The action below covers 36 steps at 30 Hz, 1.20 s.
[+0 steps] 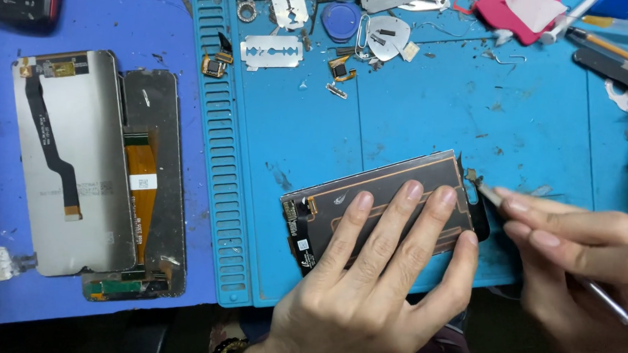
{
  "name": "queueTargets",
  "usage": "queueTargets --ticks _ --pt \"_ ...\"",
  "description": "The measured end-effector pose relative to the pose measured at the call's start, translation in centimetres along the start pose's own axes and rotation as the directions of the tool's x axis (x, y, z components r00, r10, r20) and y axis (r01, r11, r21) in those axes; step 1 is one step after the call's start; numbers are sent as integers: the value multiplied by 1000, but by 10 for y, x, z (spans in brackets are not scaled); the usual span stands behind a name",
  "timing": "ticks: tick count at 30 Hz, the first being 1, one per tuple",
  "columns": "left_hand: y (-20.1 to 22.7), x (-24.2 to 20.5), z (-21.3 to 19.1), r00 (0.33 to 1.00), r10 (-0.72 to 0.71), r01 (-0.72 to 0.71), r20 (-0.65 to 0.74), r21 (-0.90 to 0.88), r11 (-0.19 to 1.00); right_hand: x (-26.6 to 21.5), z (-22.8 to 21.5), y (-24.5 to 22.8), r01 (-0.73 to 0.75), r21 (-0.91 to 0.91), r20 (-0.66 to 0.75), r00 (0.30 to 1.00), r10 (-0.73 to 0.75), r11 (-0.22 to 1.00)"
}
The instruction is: The person cleans the back of a disassembled smartphone screen using a grey cloth. They then use a metal spudger to scrape residue from the edges of the screen. Finally, they wipe the screen again with the cloth.
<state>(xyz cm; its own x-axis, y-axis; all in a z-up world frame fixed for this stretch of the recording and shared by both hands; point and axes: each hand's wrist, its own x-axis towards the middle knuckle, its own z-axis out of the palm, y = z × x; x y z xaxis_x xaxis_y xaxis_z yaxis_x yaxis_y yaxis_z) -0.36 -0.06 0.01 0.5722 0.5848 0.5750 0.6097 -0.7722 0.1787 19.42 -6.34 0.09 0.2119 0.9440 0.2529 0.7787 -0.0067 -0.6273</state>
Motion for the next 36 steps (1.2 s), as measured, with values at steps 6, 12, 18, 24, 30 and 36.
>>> queueTargets --ticks 6,12,18,24,30,36 --pt "0 1 1 1000 24 -24 3 22 999 -5 -4 9 30 21 -26 999 -30 999" --pt "2 1 1 1000 17 -17 17 10 1000 -2 -3 7 35 65 48 998 -39 997" --pt "2 -1 1 1000 -6 6 4 4 1000 0 1 4 41 20 16 999 -41 999" --pt "0 0 1 1000 8 -8 7 8 1000 -1 -1 6 62 81 23 998 -64 995" --pt "1 2 -1 1000 15 -15 -9 3 1000 -1 -3 6 -97 18 56 994 96 995" --pt "1 2 -1 999 35 -35 -2 17 999 5 -1 0 25 105 -3 1000 -25 994"
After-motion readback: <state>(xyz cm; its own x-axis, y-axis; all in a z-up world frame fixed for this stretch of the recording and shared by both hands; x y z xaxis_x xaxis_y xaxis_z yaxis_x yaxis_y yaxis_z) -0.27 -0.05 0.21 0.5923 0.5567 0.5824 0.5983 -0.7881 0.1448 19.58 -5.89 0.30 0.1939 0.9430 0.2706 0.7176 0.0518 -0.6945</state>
